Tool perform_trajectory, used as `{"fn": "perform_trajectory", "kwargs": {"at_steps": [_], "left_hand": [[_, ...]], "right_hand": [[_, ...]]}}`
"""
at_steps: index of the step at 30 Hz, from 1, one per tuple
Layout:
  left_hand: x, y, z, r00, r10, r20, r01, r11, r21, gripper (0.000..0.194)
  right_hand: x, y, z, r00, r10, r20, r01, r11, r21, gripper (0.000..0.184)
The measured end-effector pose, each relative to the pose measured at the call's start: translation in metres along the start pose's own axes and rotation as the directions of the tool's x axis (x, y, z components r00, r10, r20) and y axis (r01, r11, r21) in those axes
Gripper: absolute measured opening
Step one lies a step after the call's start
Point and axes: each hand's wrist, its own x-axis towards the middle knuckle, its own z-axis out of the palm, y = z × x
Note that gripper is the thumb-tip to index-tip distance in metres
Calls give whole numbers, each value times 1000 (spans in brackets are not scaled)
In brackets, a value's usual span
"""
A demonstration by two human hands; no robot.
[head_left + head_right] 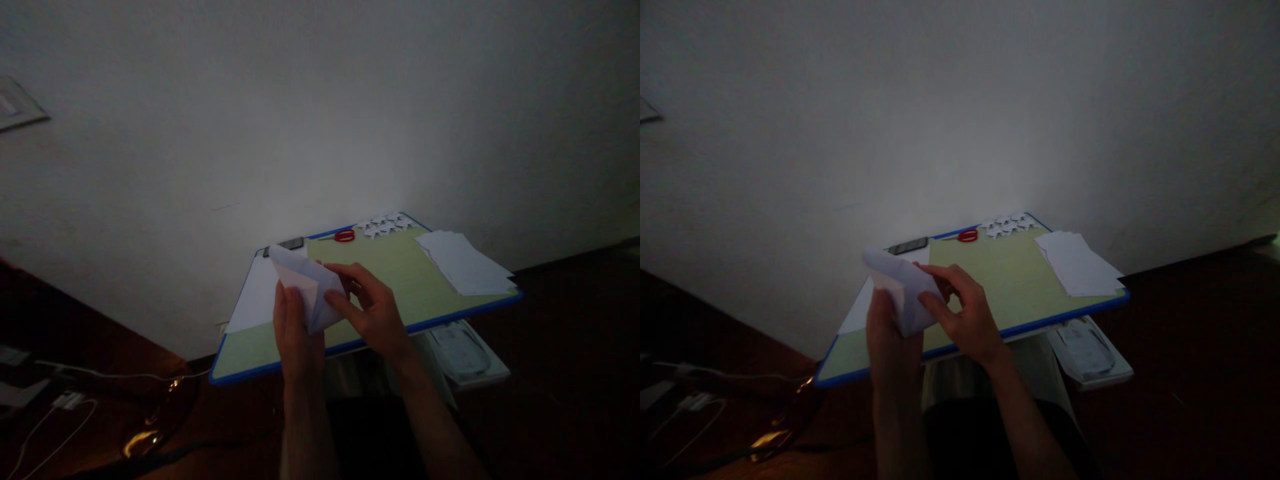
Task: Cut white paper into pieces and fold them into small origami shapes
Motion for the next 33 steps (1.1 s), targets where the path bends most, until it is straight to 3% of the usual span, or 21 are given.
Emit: {"fn": "perform_trajectory", "kwargs": {"at_steps": [8,15,23,33], "left_hand": [[-4,-6,-9,989,3,149,-28,986,167,51],[-3,-5,3,999,-40,30,38,997,60,51],[-3,-4,6,998,-4,-62,9,996,83,48],[-7,-5,4,1000,-4,9,4,997,76,46]], "right_hand": [[1,-1,2,996,27,-85,-29,999,-19,26],[1,0,4,997,-1,-75,0,1000,-14,27],[1,-5,6,997,-65,-33,63,996,-65,30],[2,-1,7,980,-73,-183,63,996,-61,22]]}}
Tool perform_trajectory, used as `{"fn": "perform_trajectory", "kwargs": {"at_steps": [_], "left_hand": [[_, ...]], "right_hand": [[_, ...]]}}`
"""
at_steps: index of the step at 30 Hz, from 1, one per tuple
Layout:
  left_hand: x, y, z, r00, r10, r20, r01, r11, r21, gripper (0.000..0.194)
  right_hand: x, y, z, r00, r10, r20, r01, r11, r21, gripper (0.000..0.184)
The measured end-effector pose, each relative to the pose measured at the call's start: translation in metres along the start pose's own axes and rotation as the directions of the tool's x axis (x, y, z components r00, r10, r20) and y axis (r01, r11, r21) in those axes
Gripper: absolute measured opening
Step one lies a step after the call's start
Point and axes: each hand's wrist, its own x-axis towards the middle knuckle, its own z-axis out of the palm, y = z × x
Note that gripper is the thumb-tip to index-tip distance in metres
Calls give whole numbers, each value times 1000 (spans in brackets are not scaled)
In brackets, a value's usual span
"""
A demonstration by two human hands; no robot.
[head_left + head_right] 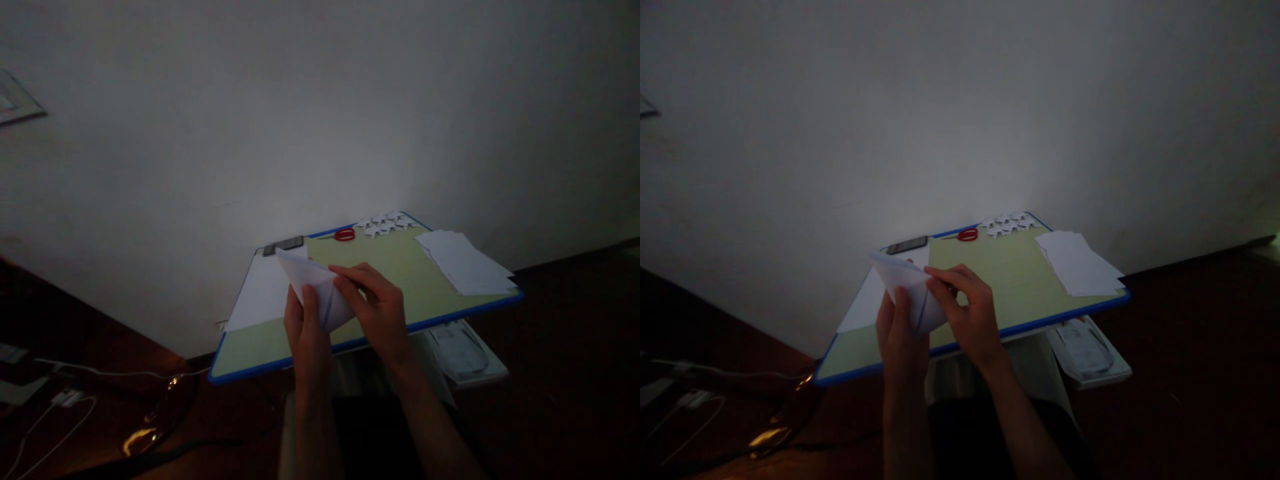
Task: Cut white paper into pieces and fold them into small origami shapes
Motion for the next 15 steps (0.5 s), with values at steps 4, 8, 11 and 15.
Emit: {"fn": "perform_trajectory", "kwargs": {"at_steps": [4,8,11,15], "left_hand": [[-1,-1,-1,1000,1,15,-2,999,32,47],[-1,0,-1,999,13,37,-13,1000,27,47],[0,0,-1,999,12,47,-13,999,34,44],[1,0,-7,997,35,69,-40,997,68,40]], "right_hand": [[0,-4,-1,1000,4,-30,-3,1000,31,18],[-1,-8,-2,999,-8,-34,8,1000,15,17],[0,-10,-2,999,-25,-46,24,1000,-8,16],[2,-11,-6,996,-77,-44,74,996,-59,15]]}}
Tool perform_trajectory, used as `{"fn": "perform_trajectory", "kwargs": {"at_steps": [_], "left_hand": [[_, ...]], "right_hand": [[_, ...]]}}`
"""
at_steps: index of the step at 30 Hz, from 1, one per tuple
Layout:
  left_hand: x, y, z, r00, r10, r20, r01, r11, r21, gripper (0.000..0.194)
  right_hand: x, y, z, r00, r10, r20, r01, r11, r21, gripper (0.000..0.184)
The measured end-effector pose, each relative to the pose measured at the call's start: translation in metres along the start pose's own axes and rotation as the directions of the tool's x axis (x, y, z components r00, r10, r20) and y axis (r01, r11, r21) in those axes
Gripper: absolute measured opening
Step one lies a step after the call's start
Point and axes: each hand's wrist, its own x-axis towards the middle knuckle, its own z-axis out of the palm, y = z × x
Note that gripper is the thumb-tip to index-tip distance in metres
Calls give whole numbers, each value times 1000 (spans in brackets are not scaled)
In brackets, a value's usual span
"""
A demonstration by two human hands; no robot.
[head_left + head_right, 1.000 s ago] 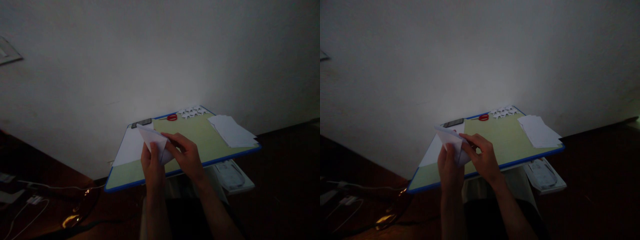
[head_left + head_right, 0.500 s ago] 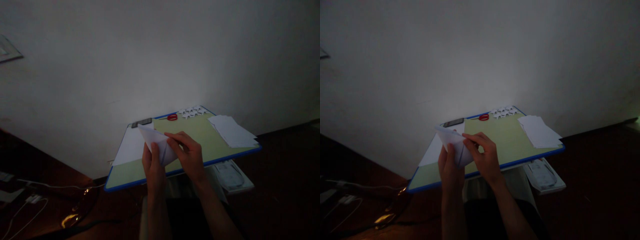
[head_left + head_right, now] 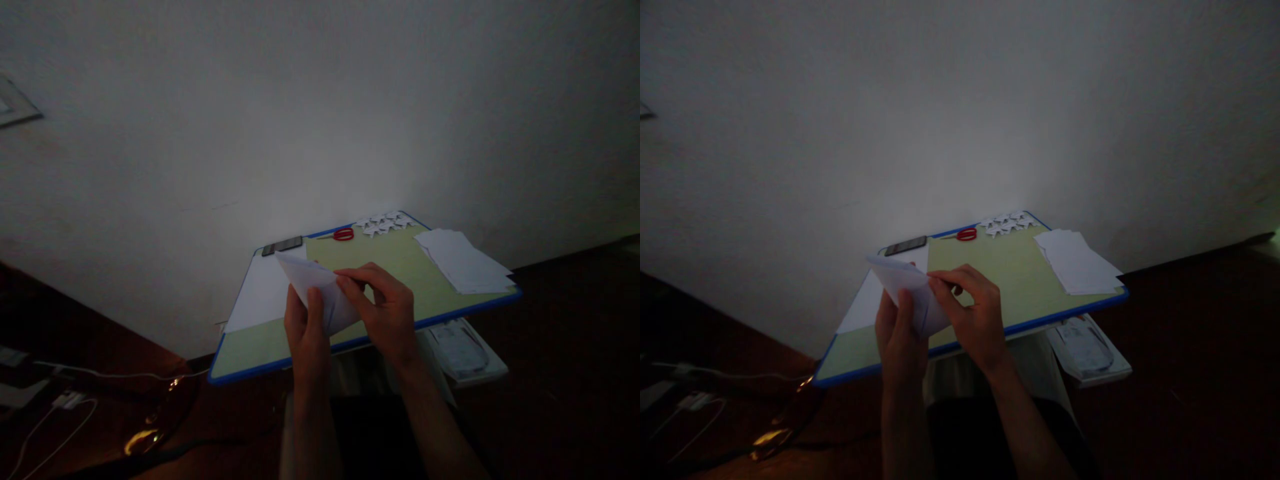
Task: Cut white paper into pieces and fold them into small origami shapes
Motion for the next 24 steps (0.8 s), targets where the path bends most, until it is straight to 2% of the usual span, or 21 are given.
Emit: {"fn": "perform_trajectory", "kwargs": {"at_steps": [3,7,13,15,20,24], "left_hand": [[1,2,-9,997,31,65,-31,999,-13,37],[1,9,-21,983,41,181,-27,997,-75,51],[-4,18,-22,953,86,290,-70,995,-65,51],[-5,20,-21,949,103,300,-86,994,-67,50],[-5,22,-20,943,130,306,-109,990,-86,32],[-5,22,-20,963,132,234,-119,991,-67,22]], "right_hand": [[3,2,-11,997,-27,66,29,999,-28,14],[6,6,-27,982,-57,178,65,997,-37,13],[7,3,-35,976,-104,194,121,990,-79,14],[7,0,-36,970,-133,204,154,984,-89,14],[7,-1,-43,945,-217,243,250,961,-116,15],[7,-3,-49,928,-241,284,294,942,-161,14]]}}
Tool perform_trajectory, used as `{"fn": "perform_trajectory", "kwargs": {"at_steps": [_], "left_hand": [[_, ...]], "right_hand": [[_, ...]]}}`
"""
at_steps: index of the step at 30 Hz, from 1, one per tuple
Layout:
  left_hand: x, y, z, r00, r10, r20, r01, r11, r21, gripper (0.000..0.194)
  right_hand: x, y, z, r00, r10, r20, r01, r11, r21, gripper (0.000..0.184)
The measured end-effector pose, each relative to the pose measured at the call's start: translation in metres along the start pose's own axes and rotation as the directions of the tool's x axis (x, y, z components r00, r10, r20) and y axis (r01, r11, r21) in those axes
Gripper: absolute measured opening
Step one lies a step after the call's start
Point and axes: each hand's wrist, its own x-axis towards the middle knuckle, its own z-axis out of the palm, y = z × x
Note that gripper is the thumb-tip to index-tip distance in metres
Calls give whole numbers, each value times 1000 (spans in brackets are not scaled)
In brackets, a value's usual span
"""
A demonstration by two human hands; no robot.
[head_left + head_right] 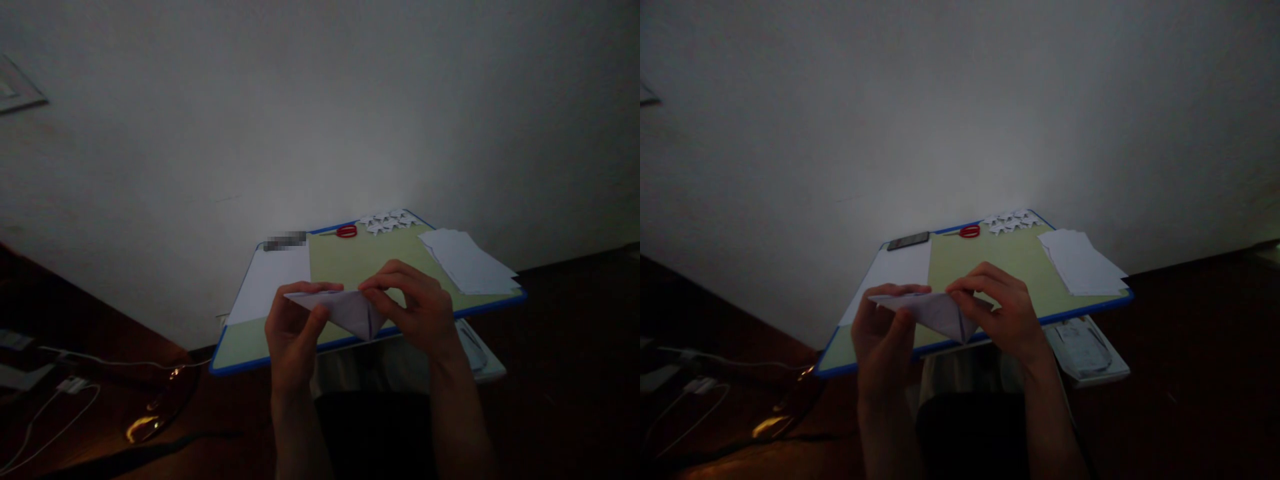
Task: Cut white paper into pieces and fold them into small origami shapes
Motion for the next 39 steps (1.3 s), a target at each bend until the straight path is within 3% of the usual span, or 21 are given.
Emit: {"fn": "perform_trajectory", "kwargs": {"at_steps": [6,14,28,35,39], "left_hand": [[2,0,2,984,-35,-175,52,994,95,32],[5,3,7,962,-91,-258,109,993,54,32],[8,2,19,896,53,-442,10,990,138,17],[5,2,32,852,109,-511,-58,992,114,19],[7,2,30,814,77,-575,-41,996,75,25]], "right_hand": [[0,-3,2,1000,-10,-4,10,1000,-26,14],[1,-4,7,998,-22,-54,20,999,-37,15],[3,-2,10,997,-22,-73,20,999,-39,16],[3,-1,10,997,-21,-75,18,999,-38,17],[3,-4,16,998,-28,-57,27,1000,-6,16]]}}
